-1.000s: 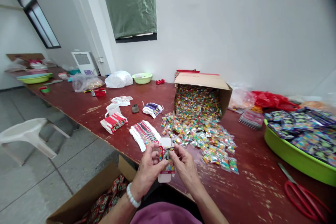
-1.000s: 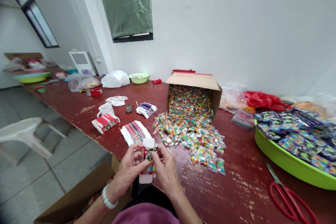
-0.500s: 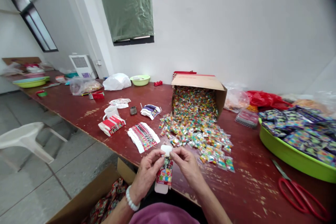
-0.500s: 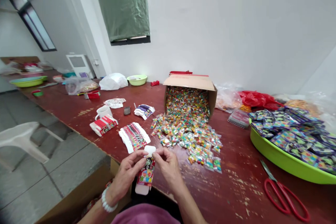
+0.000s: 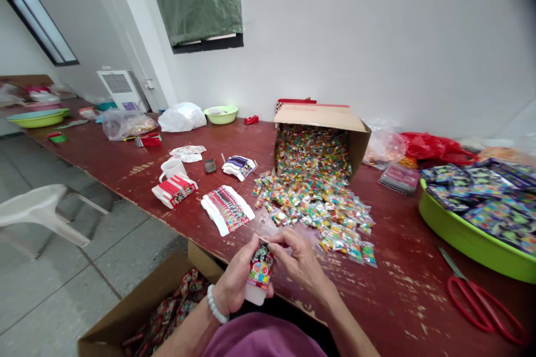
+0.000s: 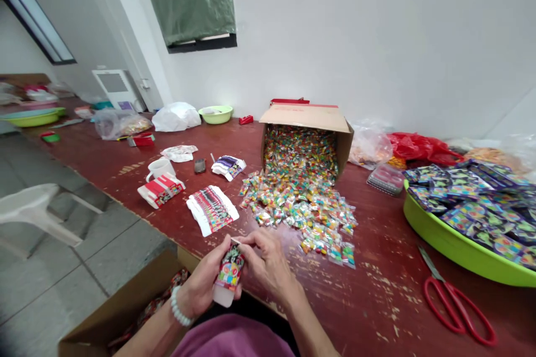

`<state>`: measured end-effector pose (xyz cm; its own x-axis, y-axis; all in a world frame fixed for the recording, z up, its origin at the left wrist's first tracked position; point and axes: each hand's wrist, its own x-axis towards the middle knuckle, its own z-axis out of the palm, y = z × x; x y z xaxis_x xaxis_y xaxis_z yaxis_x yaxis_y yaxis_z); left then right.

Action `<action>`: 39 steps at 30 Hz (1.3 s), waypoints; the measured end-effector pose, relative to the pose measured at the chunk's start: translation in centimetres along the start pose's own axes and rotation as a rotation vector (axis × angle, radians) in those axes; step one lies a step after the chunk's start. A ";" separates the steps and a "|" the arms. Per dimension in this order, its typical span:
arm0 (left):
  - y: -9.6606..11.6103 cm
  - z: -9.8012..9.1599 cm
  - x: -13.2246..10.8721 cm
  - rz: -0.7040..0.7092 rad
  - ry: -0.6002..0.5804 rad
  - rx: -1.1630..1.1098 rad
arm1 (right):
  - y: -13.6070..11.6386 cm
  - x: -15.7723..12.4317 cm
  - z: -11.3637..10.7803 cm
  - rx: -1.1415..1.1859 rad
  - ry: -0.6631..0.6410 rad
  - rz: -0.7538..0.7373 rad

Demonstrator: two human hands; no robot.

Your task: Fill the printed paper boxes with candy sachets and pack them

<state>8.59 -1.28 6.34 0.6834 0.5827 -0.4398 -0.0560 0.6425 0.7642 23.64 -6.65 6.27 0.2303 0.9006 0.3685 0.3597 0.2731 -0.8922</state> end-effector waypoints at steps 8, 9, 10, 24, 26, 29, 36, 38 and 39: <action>-0.4 -0.2 1.7 0.045 0.089 0.155 | 1.5 1.5 0.2 0.103 -0.073 0.262; -0.3 -0.2 1.9 0.051 0.091 0.180 | 1.9 1.7 0.3 0.138 -0.068 0.303; -0.2 -0.3 2.0 0.054 0.086 0.201 | 2.1 1.8 0.4 0.166 -0.055 0.337; -1.5 -2.5 4.3 0.081 0.076 0.270 | 3.7 0.6 1.7 -0.058 -0.121 0.040; -1.8 -2.9 4.7 0.068 0.101 0.218 | 5.5 1.0 2.0 -0.174 -0.117 0.044; -1.5 -3.8 5.1 0.036 0.120 0.108 | 8.7 2.6 1.6 -0.328 -0.014 0.102; 0.0 -5.9 5.7 0.137 0.217 0.132 | 13.0 5.7 0.5 -0.571 0.045 0.118; 0.2 -6.4 5.7 0.175 0.285 0.178 | 13.3 5.6 0.6 -0.610 0.034 0.117; 0.4 -6.6 5.8 0.191 0.303 0.192 | 13.4 5.4 0.6 -0.624 0.034 0.117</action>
<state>7.70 5.61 0.99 0.4264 0.8214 -0.3788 -0.0049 0.4208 0.9071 29.18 2.06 -3.80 0.3249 0.8984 0.2954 0.7872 -0.0837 -0.6110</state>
